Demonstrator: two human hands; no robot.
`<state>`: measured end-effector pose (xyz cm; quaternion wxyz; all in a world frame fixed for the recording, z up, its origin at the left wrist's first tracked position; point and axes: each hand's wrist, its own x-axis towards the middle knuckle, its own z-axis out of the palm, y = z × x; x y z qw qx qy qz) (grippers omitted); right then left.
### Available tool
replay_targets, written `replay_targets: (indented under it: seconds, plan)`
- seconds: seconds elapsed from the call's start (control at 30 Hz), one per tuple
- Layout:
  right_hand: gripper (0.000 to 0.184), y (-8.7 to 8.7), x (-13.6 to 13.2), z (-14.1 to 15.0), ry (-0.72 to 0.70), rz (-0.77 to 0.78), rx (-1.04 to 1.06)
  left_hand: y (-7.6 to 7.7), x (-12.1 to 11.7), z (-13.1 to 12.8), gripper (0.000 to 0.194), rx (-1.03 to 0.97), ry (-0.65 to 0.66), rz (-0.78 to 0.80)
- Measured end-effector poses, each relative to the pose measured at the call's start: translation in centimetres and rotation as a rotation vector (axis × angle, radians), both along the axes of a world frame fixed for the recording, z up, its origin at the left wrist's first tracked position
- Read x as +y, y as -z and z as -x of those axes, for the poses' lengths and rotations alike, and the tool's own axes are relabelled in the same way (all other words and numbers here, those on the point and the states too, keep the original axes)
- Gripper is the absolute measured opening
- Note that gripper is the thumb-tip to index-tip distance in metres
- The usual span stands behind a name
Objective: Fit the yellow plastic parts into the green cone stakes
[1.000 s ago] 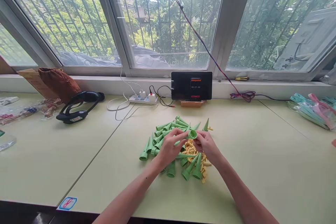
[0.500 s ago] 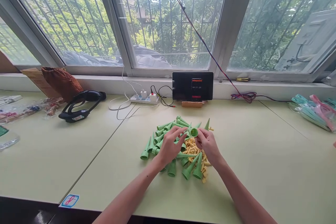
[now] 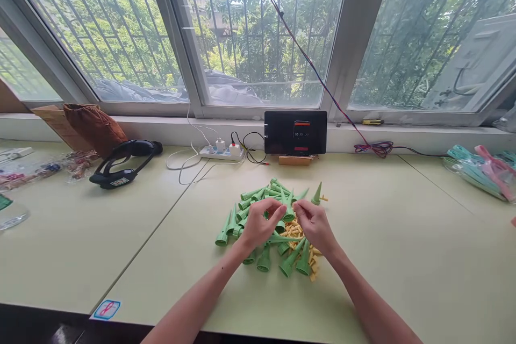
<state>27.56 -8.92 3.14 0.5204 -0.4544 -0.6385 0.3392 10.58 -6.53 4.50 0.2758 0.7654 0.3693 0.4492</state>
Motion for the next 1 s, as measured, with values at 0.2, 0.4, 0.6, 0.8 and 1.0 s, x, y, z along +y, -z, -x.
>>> replay_targets:
  seconds: [0.2,0.4,0.6,0.8,1.0]
  plan:
    - [0.037,0.18,0.15,-0.18,0.002,0.004,-0.009,-0.04,0.03,0.07,0.033,0.025,0.007,0.02]
    - [0.037,0.15,0.13,-0.25,0.018,0.002,-0.041,0.0,0.13,0.1,0.031,0.042,0.015,0.012]
    - [0.036,0.07,0.2,-0.32,0.034,0.001,-0.054,0.03,0.21,0.1,0.026,0.059,0.049,0.009]
    - [0.038,-0.02,0.25,-0.36,0.046,0.019,-0.039,0.16,0.25,0.29,0.021,0.073,0.083,-0.012]
    - [0.038,0.18,0.34,-0.51,0.038,0.065,-0.019,0.51,0.43,0.29,0.02,0.058,0.098,-0.037]
